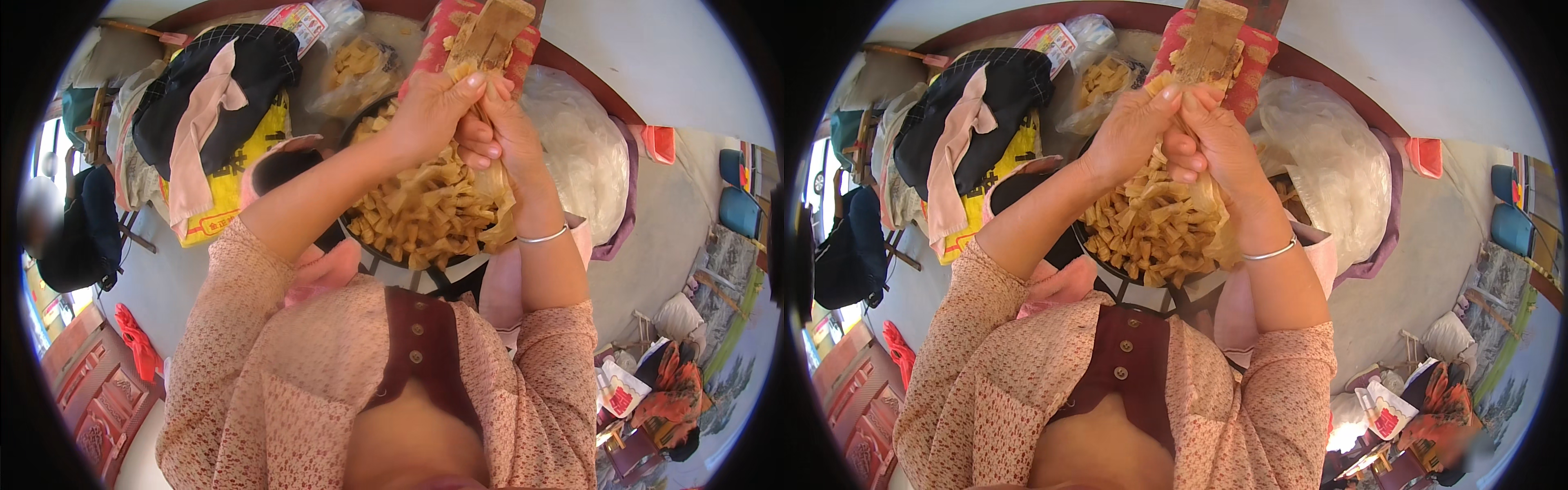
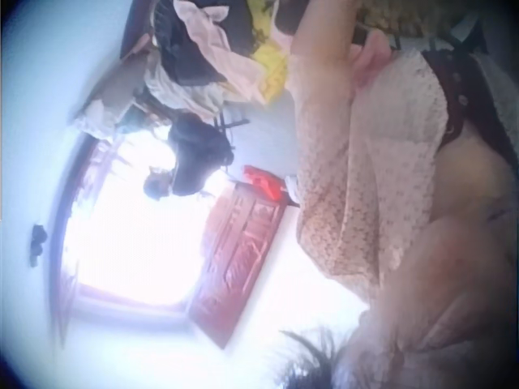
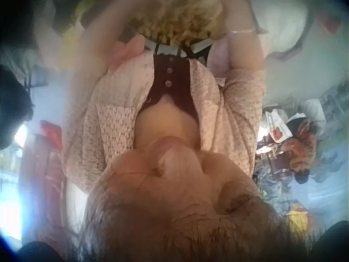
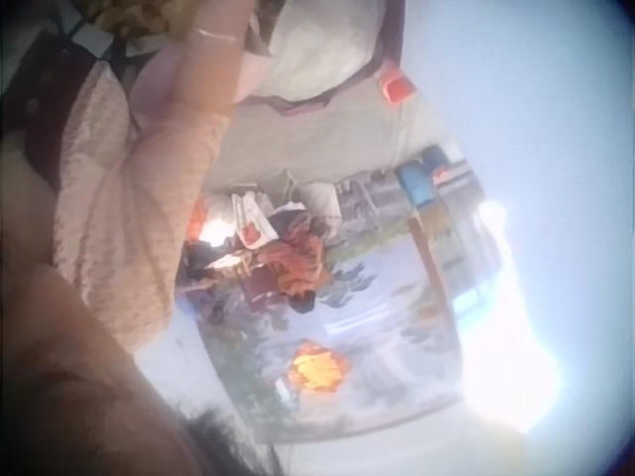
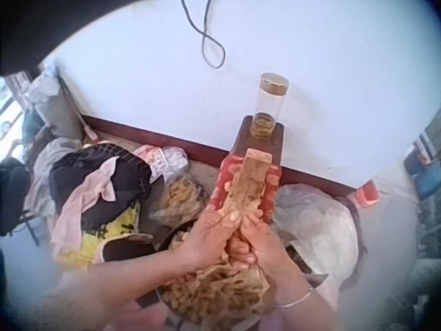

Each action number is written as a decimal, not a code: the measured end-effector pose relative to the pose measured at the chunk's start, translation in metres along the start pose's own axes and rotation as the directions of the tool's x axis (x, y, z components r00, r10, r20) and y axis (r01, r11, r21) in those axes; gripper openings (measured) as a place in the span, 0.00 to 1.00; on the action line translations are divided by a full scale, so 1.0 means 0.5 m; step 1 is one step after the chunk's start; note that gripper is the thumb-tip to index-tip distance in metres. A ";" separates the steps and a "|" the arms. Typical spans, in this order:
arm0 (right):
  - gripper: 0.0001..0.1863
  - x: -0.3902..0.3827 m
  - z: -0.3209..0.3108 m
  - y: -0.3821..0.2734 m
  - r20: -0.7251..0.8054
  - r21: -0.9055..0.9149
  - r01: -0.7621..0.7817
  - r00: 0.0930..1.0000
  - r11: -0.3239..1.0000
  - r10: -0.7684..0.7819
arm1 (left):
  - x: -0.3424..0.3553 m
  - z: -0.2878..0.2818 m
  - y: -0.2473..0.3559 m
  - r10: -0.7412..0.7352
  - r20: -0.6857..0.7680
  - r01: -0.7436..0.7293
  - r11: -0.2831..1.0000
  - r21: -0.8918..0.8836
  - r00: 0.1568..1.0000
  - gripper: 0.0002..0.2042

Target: The person sits on the floor and repeatedly tears strips of dough, then uses a wooden press to cut them into small pieces that fall into a bowl. The process continues with the same method throughout the clip.

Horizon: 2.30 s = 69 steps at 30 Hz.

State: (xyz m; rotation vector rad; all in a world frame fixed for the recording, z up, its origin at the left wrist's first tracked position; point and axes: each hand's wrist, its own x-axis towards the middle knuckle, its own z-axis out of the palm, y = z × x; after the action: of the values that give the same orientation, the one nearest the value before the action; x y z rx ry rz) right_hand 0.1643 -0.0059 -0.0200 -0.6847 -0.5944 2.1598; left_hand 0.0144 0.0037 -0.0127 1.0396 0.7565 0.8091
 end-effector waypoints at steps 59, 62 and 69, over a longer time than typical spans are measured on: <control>0.09 -0.063 -0.013 -0.008 -0.073 -0.449 0.184 0.968 0.874 -0.241 | -0.010 -0.029 0.028 0.286 0.014 -0.229 0.733 0.641 0.958 0.05; 0.09 -0.065 -0.036 -0.017 0.039 -0.056 0.043 0.998 0.997 -0.041 | -0.013 -0.005 0.042 0.298 -0.048 -0.205 0.756 0.622 0.953 0.05; 0.09 -0.066 -0.041 0.000 0.115 0.210 0.077 0.988 0.975 -0.103 | -0.027 -0.006 0.023 0.526 0.059 -0.371 0.512 0.774 0.849 0.07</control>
State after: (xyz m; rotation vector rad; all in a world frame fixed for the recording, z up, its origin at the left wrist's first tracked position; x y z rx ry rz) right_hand 0.1957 -0.0282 -0.0265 -0.4062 -0.4497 2.1524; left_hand 0.0027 -0.0036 -0.0010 2.0347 1.0471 1.0721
